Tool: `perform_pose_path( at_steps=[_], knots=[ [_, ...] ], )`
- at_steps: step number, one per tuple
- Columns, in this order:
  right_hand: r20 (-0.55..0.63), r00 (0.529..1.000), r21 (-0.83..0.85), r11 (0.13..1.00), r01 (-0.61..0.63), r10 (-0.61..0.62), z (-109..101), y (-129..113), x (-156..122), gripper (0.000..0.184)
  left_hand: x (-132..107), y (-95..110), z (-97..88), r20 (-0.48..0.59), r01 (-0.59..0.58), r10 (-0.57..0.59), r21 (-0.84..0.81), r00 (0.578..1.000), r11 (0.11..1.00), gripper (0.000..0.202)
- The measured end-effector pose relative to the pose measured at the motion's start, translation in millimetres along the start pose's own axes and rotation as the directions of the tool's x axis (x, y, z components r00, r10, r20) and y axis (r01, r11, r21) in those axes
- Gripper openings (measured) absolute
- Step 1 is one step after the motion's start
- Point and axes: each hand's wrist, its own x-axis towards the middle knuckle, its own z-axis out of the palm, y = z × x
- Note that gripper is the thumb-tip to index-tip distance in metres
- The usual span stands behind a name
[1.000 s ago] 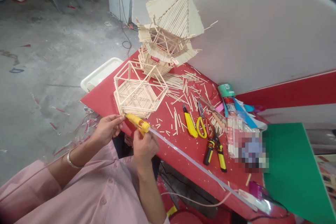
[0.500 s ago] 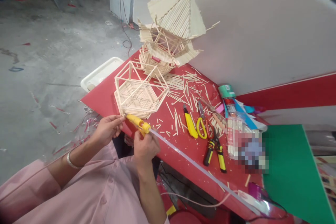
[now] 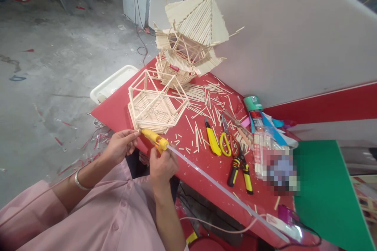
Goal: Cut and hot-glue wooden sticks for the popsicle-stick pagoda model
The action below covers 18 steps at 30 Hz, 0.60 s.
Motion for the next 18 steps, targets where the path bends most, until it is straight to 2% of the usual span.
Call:
perform_pose_path(
  at_steps=[3, 8, 18],
  knots=[
    [-0.083, 0.996, -0.035, 0.999, 0.008, -0.011, -1.5, -1.5, 2.1, 0.017, 0.4, -0.2, -0.1, 0.000, -0.002, 0.002, 0.000, 1.000, 1.000, 0.039],
    [-0.105, 0.994, -0.064, 0.998, 0.019, -0.026, -2.7, -3.4, 4.9, 0.020, -0.4, 0.3, 0.8, -0.007, 0.004, -0.004, 0.021, 1.000, 1.000, 0.037],
    [-0.058, 0.998, -0.059, 0.998, -0.018, 0.015, -3.0, -2.8, 2.3, 0.018, -0.1, 2.9, 1.1, -0.003, 0.020, -0.020, 0.033, 1.000, 0.999, 0.033]
  ],
)
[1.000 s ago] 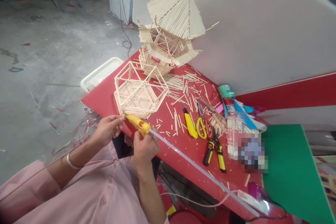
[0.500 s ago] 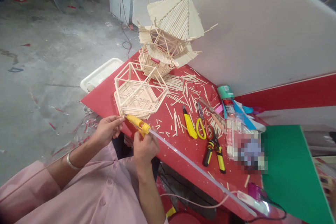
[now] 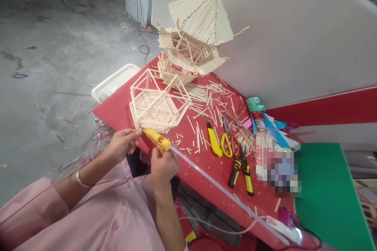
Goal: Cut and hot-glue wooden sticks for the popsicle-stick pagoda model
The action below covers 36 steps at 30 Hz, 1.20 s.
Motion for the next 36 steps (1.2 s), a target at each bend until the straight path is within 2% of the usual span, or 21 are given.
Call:
perform_pose_path(
  at_steps=[6, 14, 27, 36],
  knots=[
    [-0.046, 0.999, -0.001, 1.000, 0.022, -0.022, 0.0, 0.3, 2.3, 0.021, 0.0, 0.6, 1.0, 0.004, -0.001, 0.001, -0.010, 1.000, 1.000, 0.032],
    [-0.001, 1.000, -0.022, 1.000, -0.002, 0.001, -1.2, 1.5, -0.5, 0.018, -0.3, 1.0, -0.1, 0.000, 0.017, -0.017, -0.025, 1.000, 1.000, 0.032],
    [-0.024, 1.000, -0.026, 1.000, 0.002, -0.003, -3.0, 2.0, 0.5, 0.023, 0.1, 2.7, 0.8, -0.006, 0.027, -0.027, -0.007, 1.000, 1.000, 0.030],
    [0.013, 1.000, -0.002, 1.000, -0.016, 0.016, -1.4, 3.4, -2.7, 0.021, 0.3, 5.6, 1.3, 0.003, 0.035, -0.035, -0.005, 0.999, 0.999, 0.025]
  ],
)
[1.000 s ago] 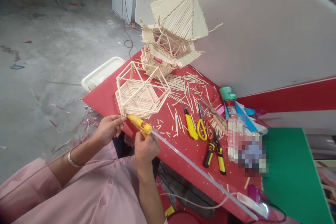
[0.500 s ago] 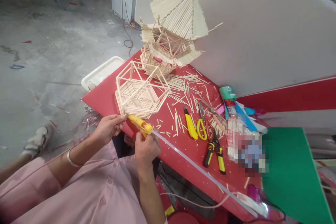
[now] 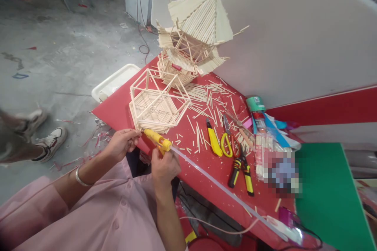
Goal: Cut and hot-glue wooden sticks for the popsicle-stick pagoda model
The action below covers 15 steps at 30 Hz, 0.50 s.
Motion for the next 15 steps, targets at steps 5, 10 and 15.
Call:
perform_pose_path(
  at_steps=[5, 10, 15],
  knots=[
    [0.024, 1.000, 0.010, 1.000, -0.007, 0.007, -0.2, 0.9, -0.5, 0.023, 1.5, -2.4, -0.2, -0.004, 0.004, -0.004, -0.014, 1.000, 1.000, 0.024],
    [0.011, 0.999, 0.036, 0.999, 0.040, -0.040, -0.9, 3.7, 0.3, 0.026, 5.2, -6.8, -2.8, 0.009, 0.007, -0.007, -0.017, 1.000, 1.000, 0.024],
    [0.044, 0.999, 0.028, 0.999, 0.016, -0.018, -0.9, 3.6, -0.1, 0.024, 5.2, -7.1, -4.1, 0.037, -0.008, 0.010, -0.036, 0.999, 0.999, 0.025]
  ],
)
